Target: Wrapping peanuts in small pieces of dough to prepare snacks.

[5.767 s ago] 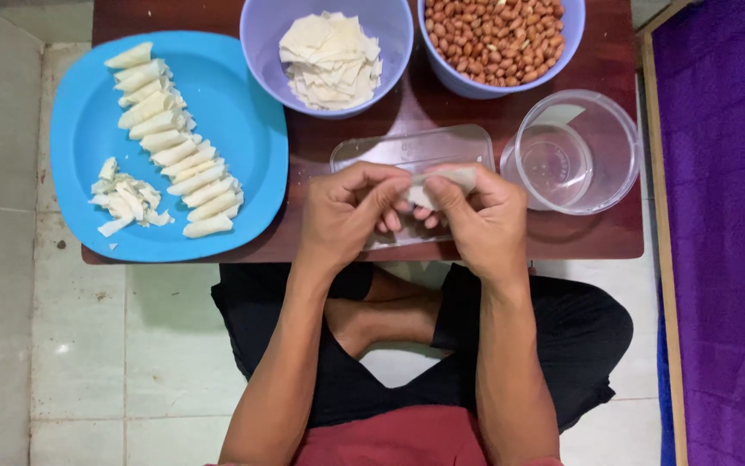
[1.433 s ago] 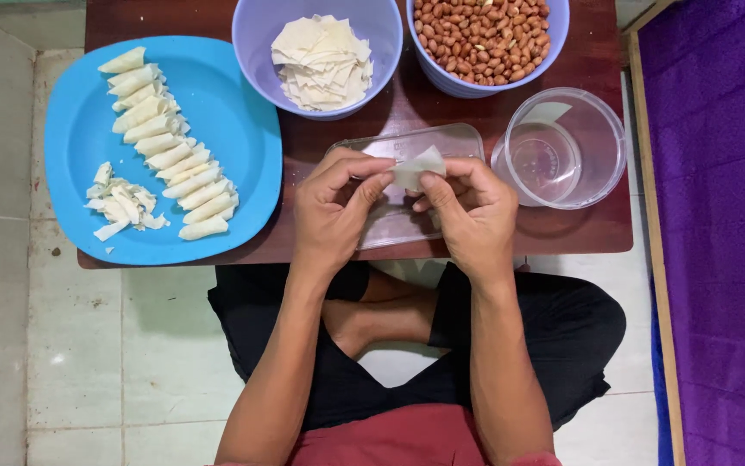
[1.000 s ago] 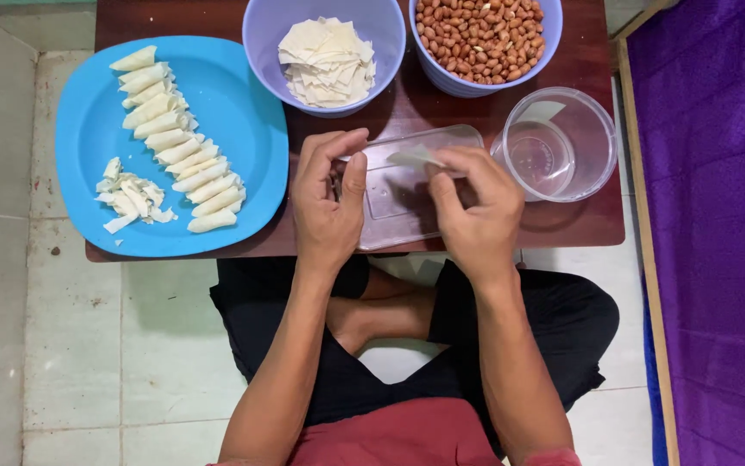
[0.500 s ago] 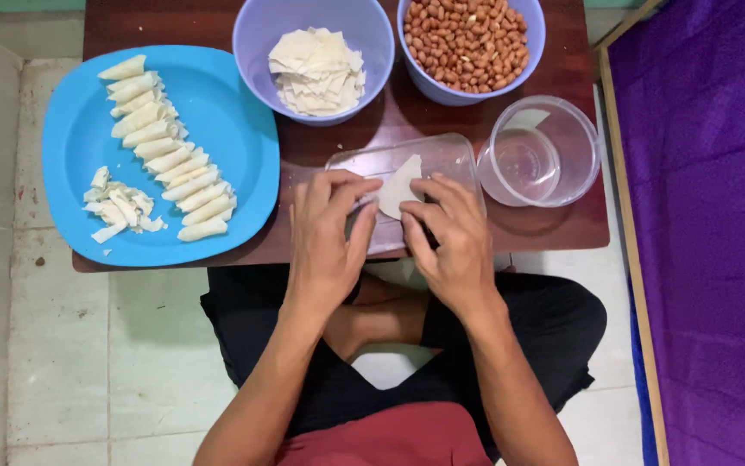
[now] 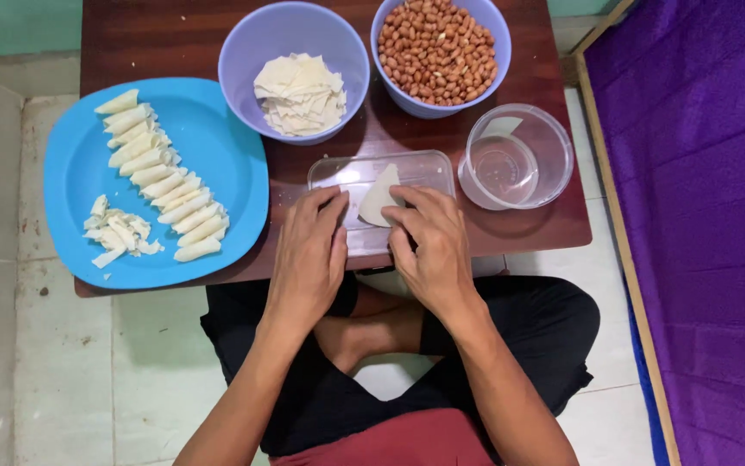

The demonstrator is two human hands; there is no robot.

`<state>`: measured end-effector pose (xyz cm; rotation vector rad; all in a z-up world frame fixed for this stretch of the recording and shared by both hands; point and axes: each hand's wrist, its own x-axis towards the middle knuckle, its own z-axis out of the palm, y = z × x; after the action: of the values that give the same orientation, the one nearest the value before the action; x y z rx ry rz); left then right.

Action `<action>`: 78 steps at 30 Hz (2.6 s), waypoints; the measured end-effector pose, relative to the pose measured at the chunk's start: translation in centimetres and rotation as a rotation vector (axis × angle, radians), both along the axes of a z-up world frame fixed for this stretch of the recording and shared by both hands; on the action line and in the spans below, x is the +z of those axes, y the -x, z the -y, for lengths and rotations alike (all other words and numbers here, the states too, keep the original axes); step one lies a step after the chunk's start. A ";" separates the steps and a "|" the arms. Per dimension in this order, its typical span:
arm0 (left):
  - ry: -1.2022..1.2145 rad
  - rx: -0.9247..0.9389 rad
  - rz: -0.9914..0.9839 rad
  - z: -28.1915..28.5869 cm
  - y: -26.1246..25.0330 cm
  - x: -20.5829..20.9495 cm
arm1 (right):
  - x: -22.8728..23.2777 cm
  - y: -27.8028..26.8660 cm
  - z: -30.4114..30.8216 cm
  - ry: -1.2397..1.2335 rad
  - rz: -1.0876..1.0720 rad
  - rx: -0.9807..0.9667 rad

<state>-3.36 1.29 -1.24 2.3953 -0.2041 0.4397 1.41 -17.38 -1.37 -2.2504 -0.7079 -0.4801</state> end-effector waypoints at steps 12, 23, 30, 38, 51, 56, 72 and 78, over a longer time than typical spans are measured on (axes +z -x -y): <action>0.144 0.085 0.209 0.4 -0.5 5.2 | 7.4 -1.2 1.4 -0.116 0.208 0.083; -0.028 0.070 0.161 1.0 -17.7 7.0 | 9.9 -18.0 0.3 0.382 0.016 0.121; -0.023 0.034 0.062 1.3 -20.6 5.4 | 6.7 -22.5 1.7 0.413 -0.022 0.109; -0.011 0.024 0.051 1.3 -20.5 5.5 | 12.3 -20.3 1.5 0.533 -0.263 0.102; -0.011 0.016 0.074 1.4 -20.0 5.8 | 12.0 -21.9 0.1 0.427 -0.312 0.265; -0.001 0.021 0.089 1.3 -20.2 5.1 | 13.8 -20.7 1.7 0.427 -0.254 0.235; -0.013 0.010 0.086 1.2 -20.2 5.2 | 10.7 -21.5 3.8 0.298 -0.197 0.161; -0.023 0.019 0.084 1.4 -20.2 5.1 | 12.6 -17.9 3.2 0.322 -0.104 0.203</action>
<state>16.87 -0.09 3.90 2.4051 -0.2250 0.5505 19.31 -20.59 11.26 -2.4425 -1.0045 -0.1564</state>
